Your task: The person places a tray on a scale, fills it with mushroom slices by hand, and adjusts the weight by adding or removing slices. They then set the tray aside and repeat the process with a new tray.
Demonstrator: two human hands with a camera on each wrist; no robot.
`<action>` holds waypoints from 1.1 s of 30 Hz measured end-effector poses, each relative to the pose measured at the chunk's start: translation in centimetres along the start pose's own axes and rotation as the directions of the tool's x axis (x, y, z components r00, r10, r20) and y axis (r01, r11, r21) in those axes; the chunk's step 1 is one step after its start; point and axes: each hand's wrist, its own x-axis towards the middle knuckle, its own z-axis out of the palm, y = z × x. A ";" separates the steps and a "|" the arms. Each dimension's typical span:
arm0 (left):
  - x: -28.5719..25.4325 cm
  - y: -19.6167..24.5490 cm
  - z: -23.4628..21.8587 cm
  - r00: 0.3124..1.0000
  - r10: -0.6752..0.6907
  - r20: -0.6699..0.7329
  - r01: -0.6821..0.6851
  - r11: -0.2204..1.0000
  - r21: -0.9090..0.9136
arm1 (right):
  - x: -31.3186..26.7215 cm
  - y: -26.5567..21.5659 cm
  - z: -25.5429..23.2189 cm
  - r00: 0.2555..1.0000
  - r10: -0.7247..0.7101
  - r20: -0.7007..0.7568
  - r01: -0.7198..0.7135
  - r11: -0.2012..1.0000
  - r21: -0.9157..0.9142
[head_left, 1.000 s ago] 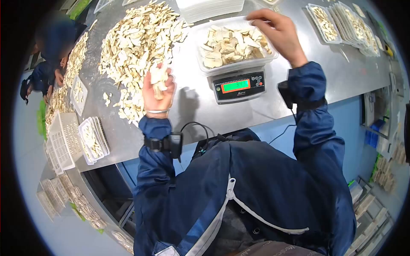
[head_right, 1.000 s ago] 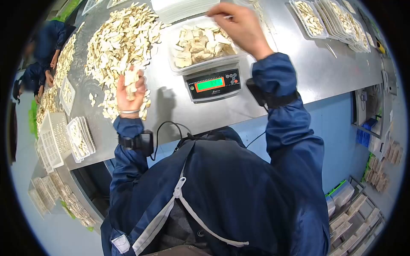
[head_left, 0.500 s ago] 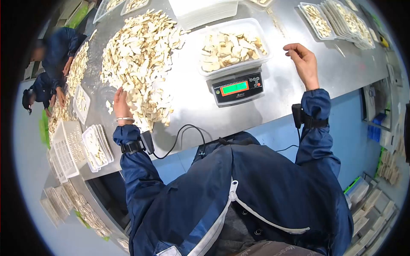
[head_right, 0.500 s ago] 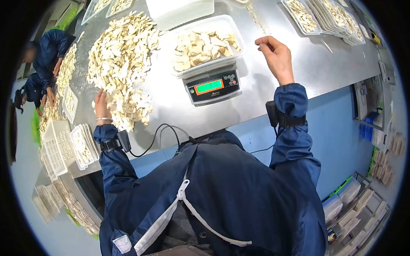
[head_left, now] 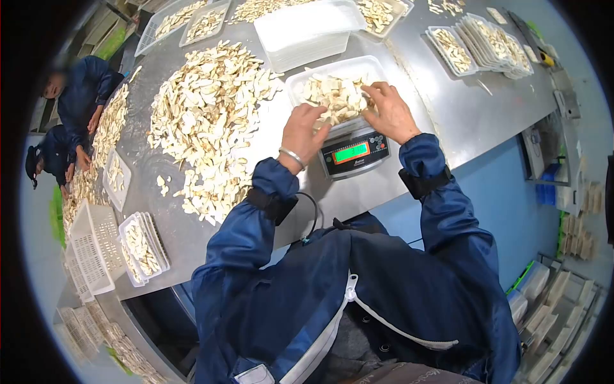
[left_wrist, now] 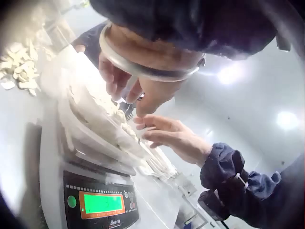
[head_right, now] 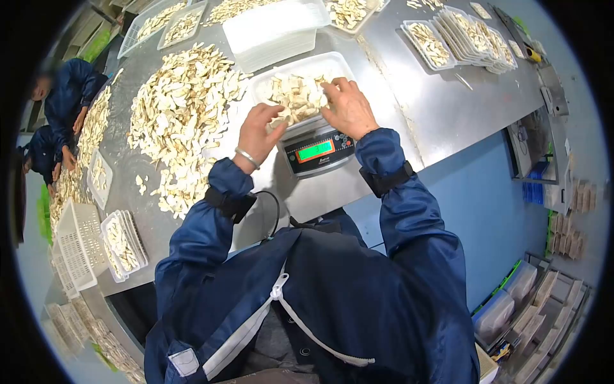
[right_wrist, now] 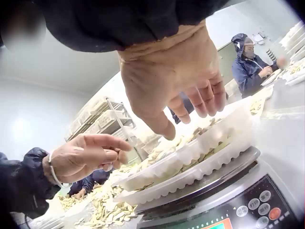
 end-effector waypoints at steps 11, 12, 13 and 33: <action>4.4 2.3 3.9 0.982 0.028 0.188 -0.091 0.939 0.332 | 1.9 4.6 -0.3 0.967 -0.252 -0.022 0.251 0.946 0.204; 4.6 2.7 3.8 0.983 0.018 0.183 -0.076 0.946 0.316 | 2.0 5.2 -0.6 0.967 -0.253 -0.030 0.253 0.939 0.234; 4.7 2.6 3.9 0.984 0.022 0.175 -0.071 0.957 0.281 | 1.9 5.7 -0.9 0.967 -0.255 -0.028 0.253 0.932 0.259; -4.4 -5.4 -10.2 0.700 -0.599 -0.389 0.307 0.744 -0.593 | -5.8 10.2 -5.7 0.996 0.057 -0.070 -0.029 0.934 0.356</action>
